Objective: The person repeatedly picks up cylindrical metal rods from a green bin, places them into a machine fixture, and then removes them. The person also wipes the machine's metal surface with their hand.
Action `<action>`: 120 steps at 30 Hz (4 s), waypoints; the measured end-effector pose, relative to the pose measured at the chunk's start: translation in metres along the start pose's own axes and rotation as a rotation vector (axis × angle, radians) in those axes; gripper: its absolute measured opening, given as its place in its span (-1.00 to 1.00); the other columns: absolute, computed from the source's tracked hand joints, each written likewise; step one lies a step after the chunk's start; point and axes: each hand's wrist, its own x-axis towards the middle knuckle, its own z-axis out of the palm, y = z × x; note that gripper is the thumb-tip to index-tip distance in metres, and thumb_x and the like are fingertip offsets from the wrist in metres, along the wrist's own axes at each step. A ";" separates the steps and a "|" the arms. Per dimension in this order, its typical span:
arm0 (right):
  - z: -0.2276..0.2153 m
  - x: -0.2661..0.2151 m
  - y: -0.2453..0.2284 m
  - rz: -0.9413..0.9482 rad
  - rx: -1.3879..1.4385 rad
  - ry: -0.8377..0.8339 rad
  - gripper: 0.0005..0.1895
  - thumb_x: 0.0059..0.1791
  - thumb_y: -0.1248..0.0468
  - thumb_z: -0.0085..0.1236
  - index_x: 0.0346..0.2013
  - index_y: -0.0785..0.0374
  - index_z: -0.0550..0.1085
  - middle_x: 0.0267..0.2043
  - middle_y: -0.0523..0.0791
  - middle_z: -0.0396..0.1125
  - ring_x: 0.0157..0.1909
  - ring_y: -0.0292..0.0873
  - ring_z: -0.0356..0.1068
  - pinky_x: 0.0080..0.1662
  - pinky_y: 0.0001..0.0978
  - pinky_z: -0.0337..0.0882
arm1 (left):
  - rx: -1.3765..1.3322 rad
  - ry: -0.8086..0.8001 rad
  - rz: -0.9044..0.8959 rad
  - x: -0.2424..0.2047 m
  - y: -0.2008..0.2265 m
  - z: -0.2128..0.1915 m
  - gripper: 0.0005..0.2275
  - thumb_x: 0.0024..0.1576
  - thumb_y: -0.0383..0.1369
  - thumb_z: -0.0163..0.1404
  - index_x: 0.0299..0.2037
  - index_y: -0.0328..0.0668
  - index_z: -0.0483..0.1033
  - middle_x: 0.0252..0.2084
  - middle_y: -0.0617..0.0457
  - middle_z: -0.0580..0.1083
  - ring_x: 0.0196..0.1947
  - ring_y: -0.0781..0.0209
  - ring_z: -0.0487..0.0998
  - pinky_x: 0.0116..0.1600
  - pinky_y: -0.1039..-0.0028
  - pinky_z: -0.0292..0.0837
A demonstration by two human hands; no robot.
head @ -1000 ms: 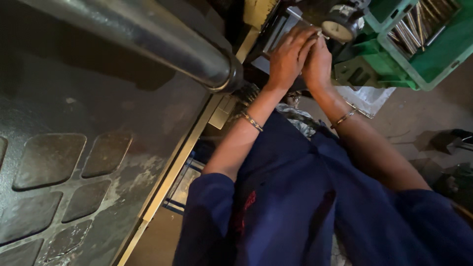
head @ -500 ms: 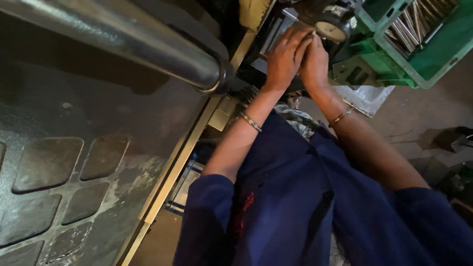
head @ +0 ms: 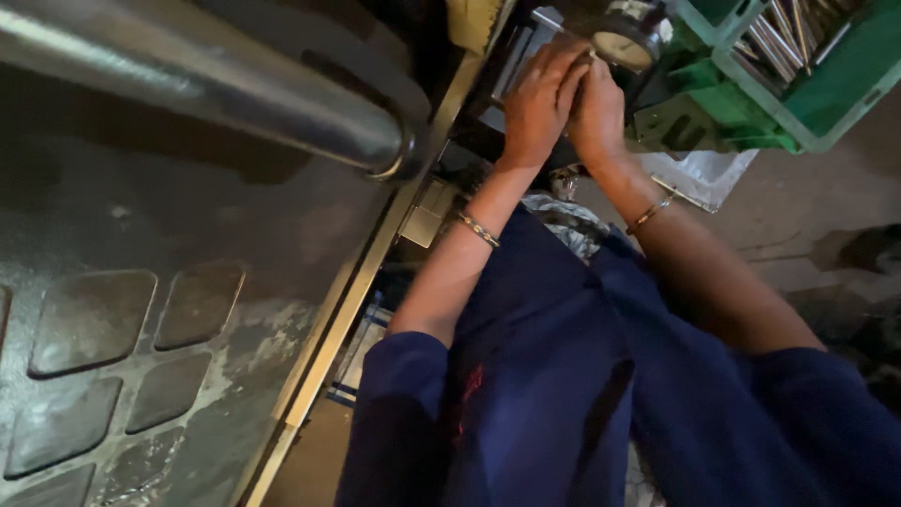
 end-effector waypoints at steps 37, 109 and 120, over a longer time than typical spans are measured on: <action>0.026 0.006 -0.025 0.033 0.078 -0.018 -0.82 0.04 0.31 0.05 -0.08 0.23 0.34 -0.14 0.08 0.35 -0.21 0.16 0.49 -0.28 -0.06 0.49 | -0.101 -0.152 -0.180 -0.006 -0.044 -0.025 -0.76 0.31 -0.43 0.03 0.13 -0.42 0.48 0.08 -0.11 0.55 0.06 0.11 0.57 0.19 0.34 0.47; -0.194 -0.122 0.187 0.271 0.164 -0.594 -0.61 0.11 0.13 0.11 0.11 0.32 0.36 -0.21 0.21 0.44 -0.15 0.29 0.46 -0.08 0.12 0.44 | 0.682 -0.627 -0.460 -0.110 -0.100 0.209 -0.87 0.09 -0.45 0.11 -0.19 -0.27 0.61 -0.16 -0.21 0.58 -0.09 -0.22 0.58 -0.03 0.11 0.50; -0.217 -0.118 0.166 0.225 0.589 -0.546 -0.66 0.18 0.21 0.04 0.21 0.29 0.41 -0.06 0.06 0.39 -0.21 -0.03 0.45 -0.15 -0.17 0.47 | -0.649 -0.219 -0.986 -0.128 -0.001 0.148 -0.76 0.18 -0.27 0.15 0.00 -0.14 0.57 -0.11 0.22 0.53 -0.06 0.36 0.51 -0.05 0.47 0.45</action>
